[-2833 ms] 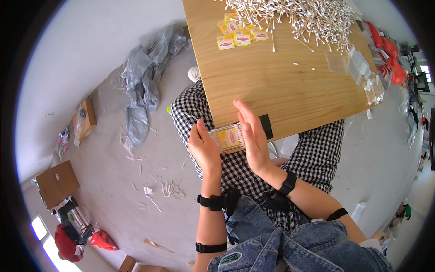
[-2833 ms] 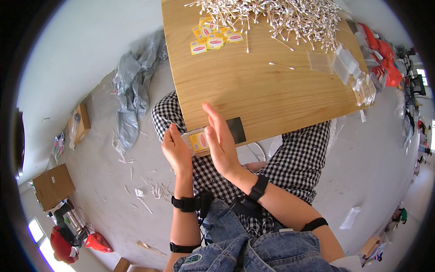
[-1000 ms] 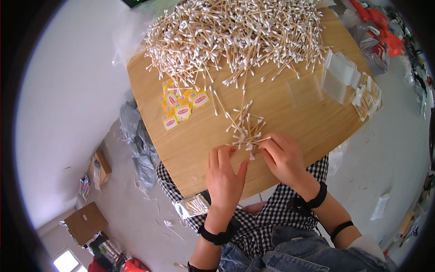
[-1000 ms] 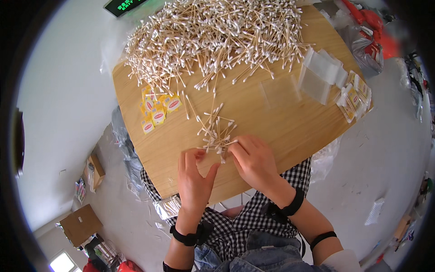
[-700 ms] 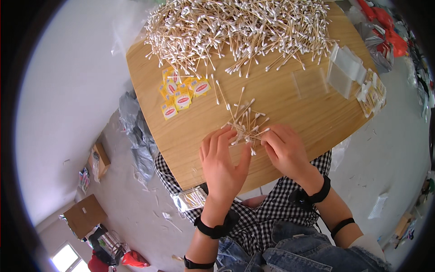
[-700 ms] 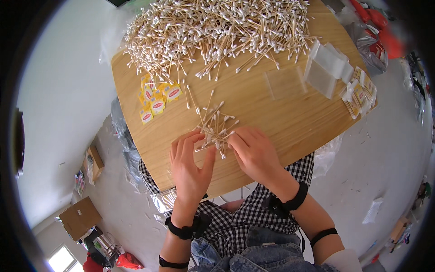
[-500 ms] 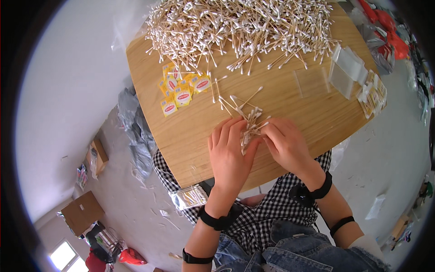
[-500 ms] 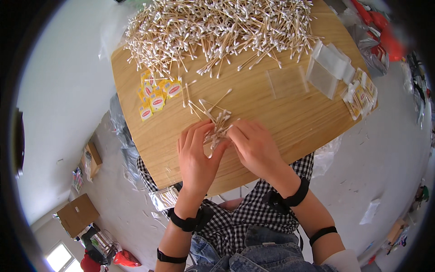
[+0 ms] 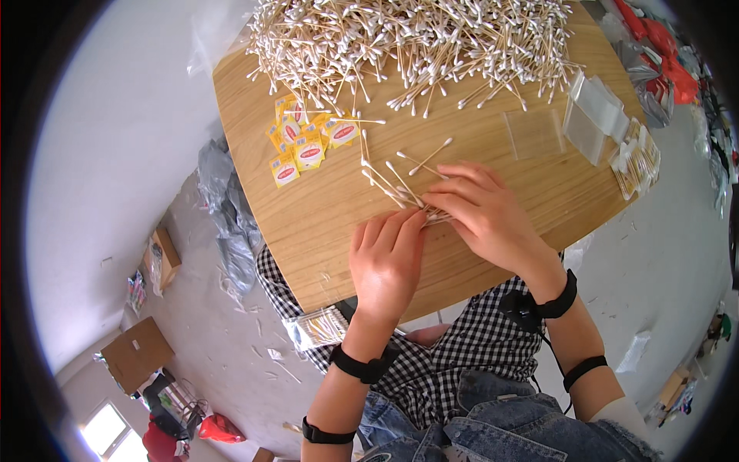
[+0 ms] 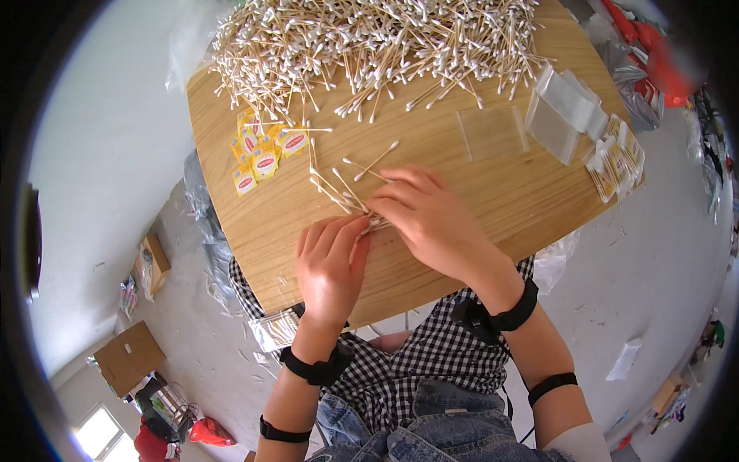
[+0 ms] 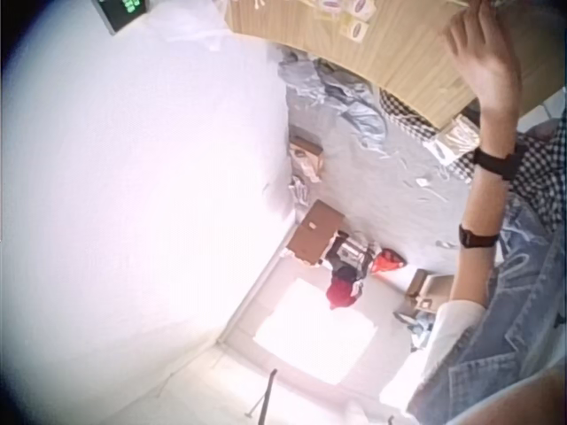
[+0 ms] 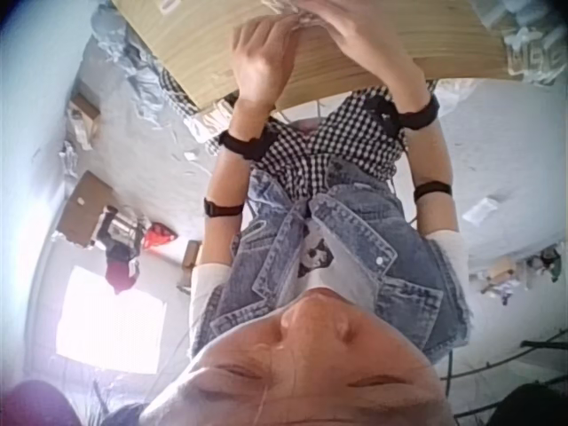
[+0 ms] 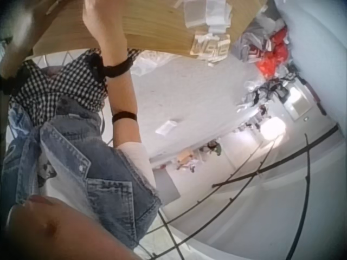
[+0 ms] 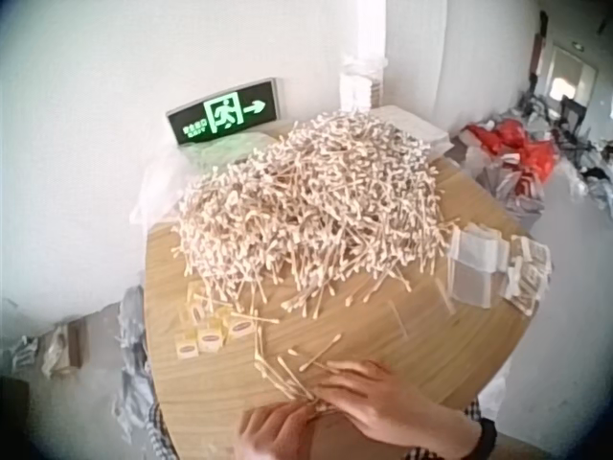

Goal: Organizing and packaging cotton swabs into small plastic bags.

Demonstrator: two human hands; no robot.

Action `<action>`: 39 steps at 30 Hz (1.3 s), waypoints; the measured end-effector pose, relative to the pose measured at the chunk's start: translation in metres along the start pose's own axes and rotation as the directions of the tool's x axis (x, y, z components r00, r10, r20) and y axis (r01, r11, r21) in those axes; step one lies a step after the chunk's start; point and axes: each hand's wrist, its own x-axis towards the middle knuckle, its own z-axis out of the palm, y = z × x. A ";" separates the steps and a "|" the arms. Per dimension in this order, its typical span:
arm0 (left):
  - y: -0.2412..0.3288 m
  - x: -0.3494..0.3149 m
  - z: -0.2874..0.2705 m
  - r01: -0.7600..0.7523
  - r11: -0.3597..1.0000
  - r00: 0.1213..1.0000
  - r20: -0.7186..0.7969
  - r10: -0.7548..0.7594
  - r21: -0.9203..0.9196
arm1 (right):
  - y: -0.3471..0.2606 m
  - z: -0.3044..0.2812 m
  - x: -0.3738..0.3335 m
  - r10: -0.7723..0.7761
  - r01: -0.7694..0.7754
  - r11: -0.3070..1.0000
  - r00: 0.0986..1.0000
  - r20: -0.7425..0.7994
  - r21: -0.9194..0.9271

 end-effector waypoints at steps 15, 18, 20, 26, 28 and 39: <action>-0.011 -0.029 -0.008 0.047 0.996 0.998 -0.038 -0.050 -0.077 | 0.032 -0.017 -0.019 0.130 -0.165 0.975 0.967 -0.220 -0.148; -0.007 -0.033 -0.008 0.042 0.994 0.998 -0.031 -0.046 -0.101 | 0.028 -0.019 -0.013 0.176 -0.218 0.960 0.958 -0.227 -0.175; -0.005 -0.033 -0.008 0.045 0.994 0.998 -0.027 -0.048 -0.100 | 0.020 -0.016 -0.007 0.190 -0.229 0.955 0.960 -0.206 -0.187; -0.003 -0.032 -0.013 0.104 0.990 0.995 0.011 -0.104 -0.092 | -0.021 -0.012 -0.006 0.027 -0.023 0.983 0.999 -0.021 0.180; -0.004 -0.033 -0.013 0.096 0.991 0.995 0.001 -0.097 -0.098 | -0.027 -0.007 -0.012 0.024 -0.024 0.992 1.000 0.005 0.126; -0.009 -0.041 -0.013 0.087 0.992 0.996 -0.028 -0.090 -0.096 | -0.014 0.004 -0.029 0.051 -0.049 0.999 0.994 -0.093 0.019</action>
